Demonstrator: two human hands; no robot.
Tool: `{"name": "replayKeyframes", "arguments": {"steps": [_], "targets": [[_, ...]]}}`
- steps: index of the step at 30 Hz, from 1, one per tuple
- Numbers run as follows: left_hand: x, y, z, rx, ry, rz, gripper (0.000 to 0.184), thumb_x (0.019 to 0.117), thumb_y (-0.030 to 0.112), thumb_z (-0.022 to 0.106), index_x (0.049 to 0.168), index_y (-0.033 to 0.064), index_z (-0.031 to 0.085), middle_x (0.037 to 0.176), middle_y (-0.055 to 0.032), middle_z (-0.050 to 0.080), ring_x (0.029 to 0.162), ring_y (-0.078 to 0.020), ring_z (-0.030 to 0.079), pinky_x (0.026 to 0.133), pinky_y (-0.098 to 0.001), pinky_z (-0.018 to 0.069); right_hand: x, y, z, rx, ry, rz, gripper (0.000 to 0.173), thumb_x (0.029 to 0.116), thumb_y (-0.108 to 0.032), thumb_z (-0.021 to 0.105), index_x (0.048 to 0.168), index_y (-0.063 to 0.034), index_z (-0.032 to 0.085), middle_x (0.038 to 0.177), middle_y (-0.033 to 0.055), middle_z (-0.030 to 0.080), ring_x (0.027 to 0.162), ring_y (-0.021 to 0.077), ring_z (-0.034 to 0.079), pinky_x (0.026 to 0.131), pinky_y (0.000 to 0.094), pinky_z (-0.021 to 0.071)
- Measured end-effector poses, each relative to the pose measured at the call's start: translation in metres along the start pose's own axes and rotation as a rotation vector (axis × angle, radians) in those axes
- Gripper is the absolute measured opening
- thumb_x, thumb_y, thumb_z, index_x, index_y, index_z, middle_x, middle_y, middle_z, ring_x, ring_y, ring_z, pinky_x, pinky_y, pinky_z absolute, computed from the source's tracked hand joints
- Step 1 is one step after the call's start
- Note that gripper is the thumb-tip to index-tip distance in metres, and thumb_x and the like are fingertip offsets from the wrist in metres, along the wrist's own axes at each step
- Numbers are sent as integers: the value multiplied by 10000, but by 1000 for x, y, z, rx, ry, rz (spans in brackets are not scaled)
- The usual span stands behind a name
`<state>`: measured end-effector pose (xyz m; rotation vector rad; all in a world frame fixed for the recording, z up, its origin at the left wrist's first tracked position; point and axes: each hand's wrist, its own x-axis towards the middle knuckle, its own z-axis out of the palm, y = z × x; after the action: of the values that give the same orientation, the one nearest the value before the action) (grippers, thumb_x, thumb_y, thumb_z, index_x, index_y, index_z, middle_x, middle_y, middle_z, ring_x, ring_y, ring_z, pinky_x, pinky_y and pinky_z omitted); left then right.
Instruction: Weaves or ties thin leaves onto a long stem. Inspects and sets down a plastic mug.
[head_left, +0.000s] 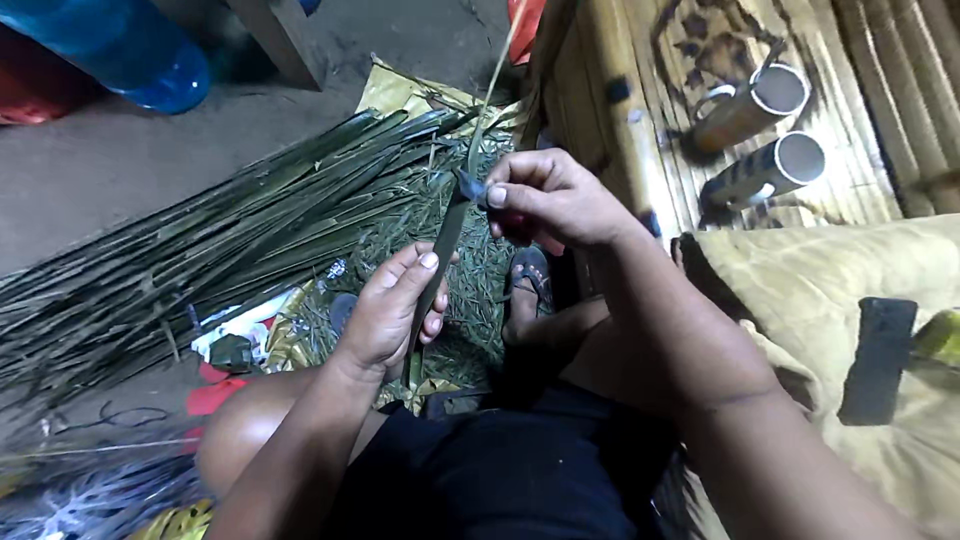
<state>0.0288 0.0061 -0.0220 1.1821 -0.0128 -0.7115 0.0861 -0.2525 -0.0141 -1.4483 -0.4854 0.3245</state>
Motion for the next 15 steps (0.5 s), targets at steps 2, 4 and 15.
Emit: {"name": "replayKeyframes", "arguments": {"steps": [2, 4, 15], "targets": [[-2, 2, 4, -16, -7, 3, 297, 1114, 277, 381, 1230, 114, 600, 697, -11, 538, 479, -61, 525, 431, -191, 503, -3, 2, 6, 29, -25, 25, 182, 1056, -125, 513, 998, 4, 628, 752, 52, 678, 565, 93, 611, 491, 237, 519], [-5, 4, 9, -37, -33, 15, 261, 1117, 251, 364, 1167, 111, 578, 761, -40, 604, 533, -84, 596, 473, -210, 550, -6, 1, 6, 35, -36, 22, 178, 1058, -127, 517, 1011, 3, 629, 763, 47, 681, 579, 90, 615, 499, 235, 523], [-6, 6, 17, 15, 42, 86, 317, 1122, 236, 318, 1242, 104, 580, 765, -9, 616, 547, -46, 564, 473, -170, 497, 7, -3, 22, 38, -69, 10, 181, 1067, -131, 500, 1068, 8, 617, 760, 52, 668, 598, 132, 647, 527, 289, 574]]}}
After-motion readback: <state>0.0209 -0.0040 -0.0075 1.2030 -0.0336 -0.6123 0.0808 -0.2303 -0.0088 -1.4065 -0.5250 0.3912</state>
